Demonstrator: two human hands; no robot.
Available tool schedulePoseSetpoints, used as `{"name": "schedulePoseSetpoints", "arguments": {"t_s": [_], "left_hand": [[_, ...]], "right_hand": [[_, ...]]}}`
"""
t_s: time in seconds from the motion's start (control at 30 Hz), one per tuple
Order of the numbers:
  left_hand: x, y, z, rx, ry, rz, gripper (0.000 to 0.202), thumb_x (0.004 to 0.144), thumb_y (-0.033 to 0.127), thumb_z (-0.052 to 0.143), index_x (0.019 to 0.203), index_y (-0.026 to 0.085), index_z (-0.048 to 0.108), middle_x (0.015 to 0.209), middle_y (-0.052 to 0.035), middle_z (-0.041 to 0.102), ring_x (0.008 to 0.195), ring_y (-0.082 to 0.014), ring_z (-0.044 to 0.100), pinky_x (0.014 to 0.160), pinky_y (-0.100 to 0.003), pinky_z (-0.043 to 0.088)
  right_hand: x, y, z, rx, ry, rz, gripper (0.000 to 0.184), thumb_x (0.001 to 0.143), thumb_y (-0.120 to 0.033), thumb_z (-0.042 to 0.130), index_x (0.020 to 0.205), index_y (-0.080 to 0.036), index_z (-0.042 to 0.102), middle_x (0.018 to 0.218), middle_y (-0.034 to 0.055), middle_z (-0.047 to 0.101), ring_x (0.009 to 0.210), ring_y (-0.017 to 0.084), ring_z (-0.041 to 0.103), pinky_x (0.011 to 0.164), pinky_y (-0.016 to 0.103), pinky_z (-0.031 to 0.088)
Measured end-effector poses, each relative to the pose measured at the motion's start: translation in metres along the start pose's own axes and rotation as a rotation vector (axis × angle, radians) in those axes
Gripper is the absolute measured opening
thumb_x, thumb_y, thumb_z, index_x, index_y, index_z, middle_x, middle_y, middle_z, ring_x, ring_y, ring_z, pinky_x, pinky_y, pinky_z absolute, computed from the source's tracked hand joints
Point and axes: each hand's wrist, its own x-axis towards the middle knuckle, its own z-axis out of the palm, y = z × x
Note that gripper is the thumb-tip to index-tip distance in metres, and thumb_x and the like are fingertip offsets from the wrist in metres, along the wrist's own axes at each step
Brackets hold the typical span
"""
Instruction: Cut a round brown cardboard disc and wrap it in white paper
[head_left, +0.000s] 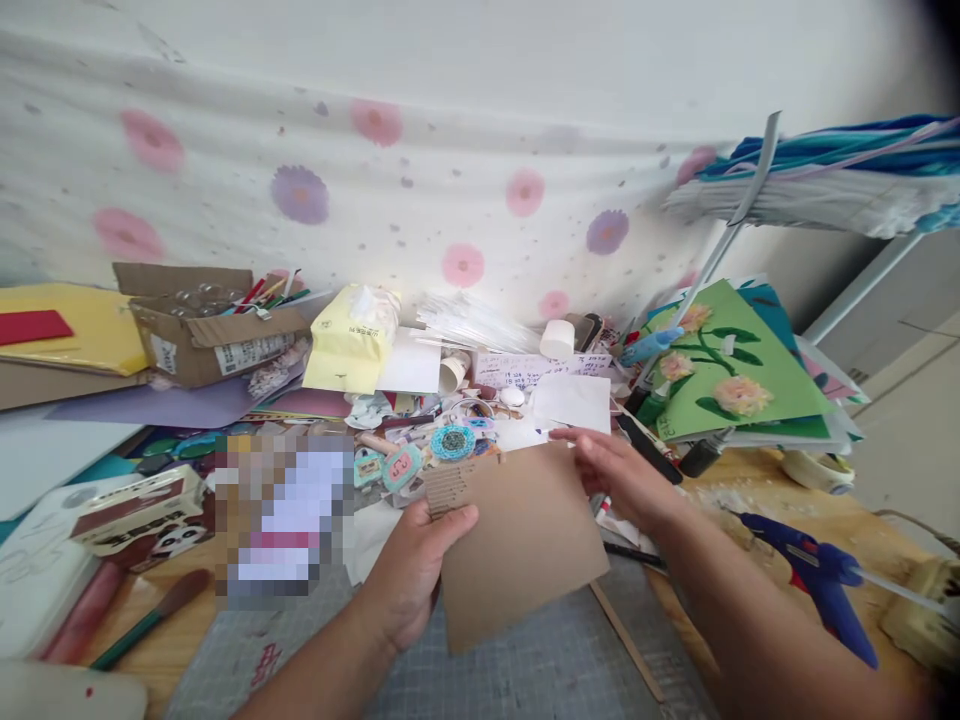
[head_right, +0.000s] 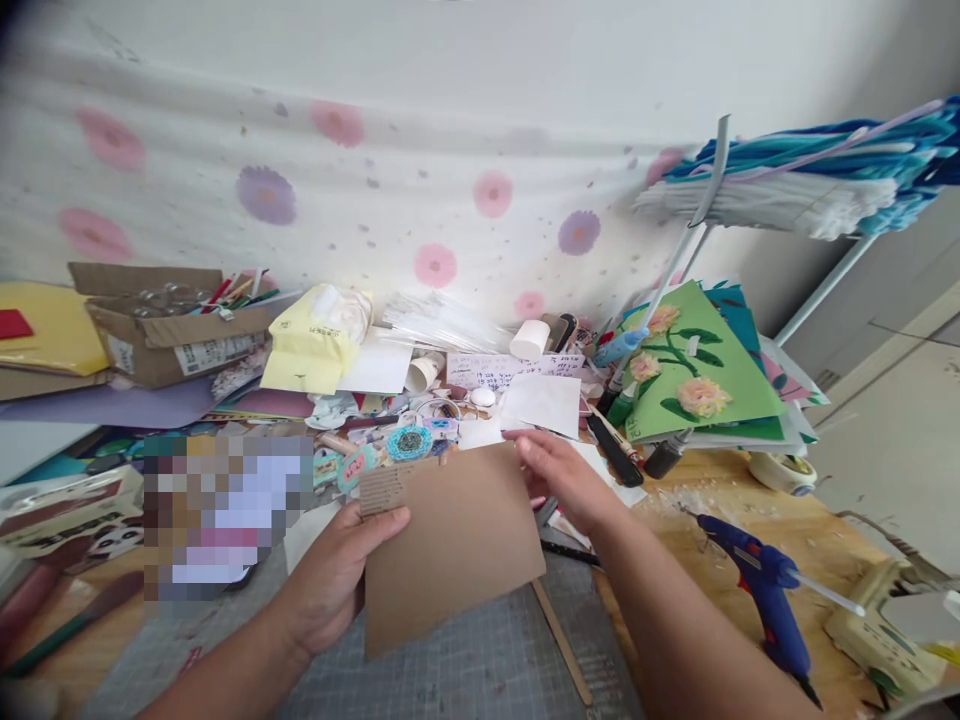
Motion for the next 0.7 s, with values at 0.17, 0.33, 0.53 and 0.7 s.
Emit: {"name": "schedulePoseSetpoints", "arguments": {"t_s": [0.17, 0.33, 0.53, 0.7], "left_hand": [[0.003, 0.004, -0.006, 0.017, -0.121, 0.015, 0.031, 0.073, 0.03, 0.073, 0.1, 0.017, 0.068, 0.094, -0.0071, 0.075, 0.082, -0.0209, 0.069, 0.074, -0.03, 0.051], [0.0, 0.004, -0.012, 0.161, -0.433, -0.088, 0.044, 0.069, 0.045, 0.073, 0.102, 0.017, 0.064, 0.092, -0.0103, 0.073, 0.067, -0.0227, 0.068, 0.054, -0.028, 0.05], [0.001, -0.005, -0.009, 0.318, -0.305, -0.053, 0.032, 0.073, 0.038, 0.073, 0.091, 0.016, 0.06, 0.067, -0.007, 0.072, 0.051, -0.0138, 0.058, 0.048, -0.023, 0.045], [0.003, 0.0, -0.007, 0.288, -0.173, 0.015, 0.025, 0.073, 0.033, 0.073, 0.085, 0.018, 0.057, 0.052, 0.002, 0.062, 0.046, -0.0091, 0.048, 0.043, -0.019, 0.037]], "right_hand": [[-0.042, -0.022, 0.029, 0.916, -0.054, 0.239, 0.029, 0.075, -0.039, 0.075, 0.095, -0.018, 0.07, 0.085, 0.0056, 0.076, 0.072, 0.019, 0.07, 0.065, 0.028, 0.053], [-0.058, -0.031, 0.032, 1.143, 0.245, 0.334, 0.031, 0.07, -0.034, 0.079, 0.094, -0.019, 0.068, 0.078, 0.0029, 0.076, 0.063, 0.017, 0.068, 0.06, 0.027, 0.052], [-0.067, -0.022, 0.032, 0.714, 0.438, 0.254, 0.037, 0.084, -0.052, 0.054, 0.101, -0.02, 0.061, 0.081, 0.0047, 0.072, 0.062, 0.018, 0.065, 0.058, 0.031, 0.052], [-0.104, 0.011, -0.017, 0.388, 0.578, 0.247, 0.029, 0.077, -0.047, 0.061, 0.087, -0.02, 0.064, 0.076, 0.0039, 0.066, 0.066, 0.019, 0.06, 0.067, 0.034, 0.05]]}}
